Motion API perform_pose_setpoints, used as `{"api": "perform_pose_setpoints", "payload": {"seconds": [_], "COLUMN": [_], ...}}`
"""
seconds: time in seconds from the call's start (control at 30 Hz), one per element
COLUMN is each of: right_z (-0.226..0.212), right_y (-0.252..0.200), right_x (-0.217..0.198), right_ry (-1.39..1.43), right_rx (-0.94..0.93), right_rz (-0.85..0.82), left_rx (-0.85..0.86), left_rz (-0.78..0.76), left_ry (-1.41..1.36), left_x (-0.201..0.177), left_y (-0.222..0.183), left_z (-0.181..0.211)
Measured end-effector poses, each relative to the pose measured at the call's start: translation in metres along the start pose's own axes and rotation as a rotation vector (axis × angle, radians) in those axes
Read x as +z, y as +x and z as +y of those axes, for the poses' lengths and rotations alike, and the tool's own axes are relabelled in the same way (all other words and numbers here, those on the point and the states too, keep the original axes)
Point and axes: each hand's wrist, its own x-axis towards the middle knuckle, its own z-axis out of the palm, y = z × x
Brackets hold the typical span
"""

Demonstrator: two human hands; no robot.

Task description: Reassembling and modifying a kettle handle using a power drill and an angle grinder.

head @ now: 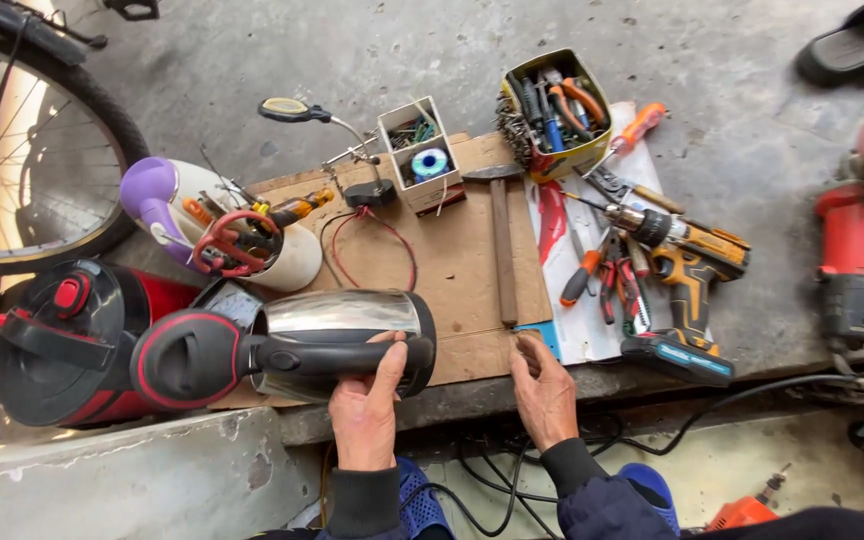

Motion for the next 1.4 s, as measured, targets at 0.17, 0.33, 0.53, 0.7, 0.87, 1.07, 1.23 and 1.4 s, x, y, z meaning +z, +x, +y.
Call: {"api": "perform_pose_setpoints", "payload": {"seconds": [0.17,0.33,0.53,0.7,0.87,1.07,1.23,1.4], "right_z": [-0.010,-0.024,-0.022,-0.007,-0.013,-0.080,-0.099,-0.099], "right_y": [-0.001,0.040,0.126,0.162,0.175,0.112,0.028,-0.013], "right_x": [0.013,0.047,0.095,0.104,0.105,0.051,0.012,0.012], "right_ry": [-0.028,-0.204,-0.372,-0.556,-0.606,-0.158,0.247,0.285], "right_rx": [-0.079,-0.446,-0.626,-0.706,-0.634,-0.290,0.027,0.078], "right_rz": [-0.010,0.038,-0.082,-0.186,-0.241,-0.229,-0.234,-0.343], "left_rx": [0.007,0.034,-0.134,-0.186,-0.219,-0.222,-0.133,-0.053], "left_rz": [-0.019,-0.030,0.059,0.090,0.079,0.049,0.116,0.052], "left_ry": [-0.090,-0.200,-0.408,-0.563,-0.623,-0.672,-0.617,-0.599], "left_x": [-0.008,-0.016,-0.021,-0.021,-0.016,-0.011,0.000,0.000], "left_y": [0.000,-0.005,-0.002,0.010,0.026,0.035,0.027,0.009], "left_z": [-0.002,-0.010,0.003,0.004,-0.003,-0.007,-0.021,-0.035]}}
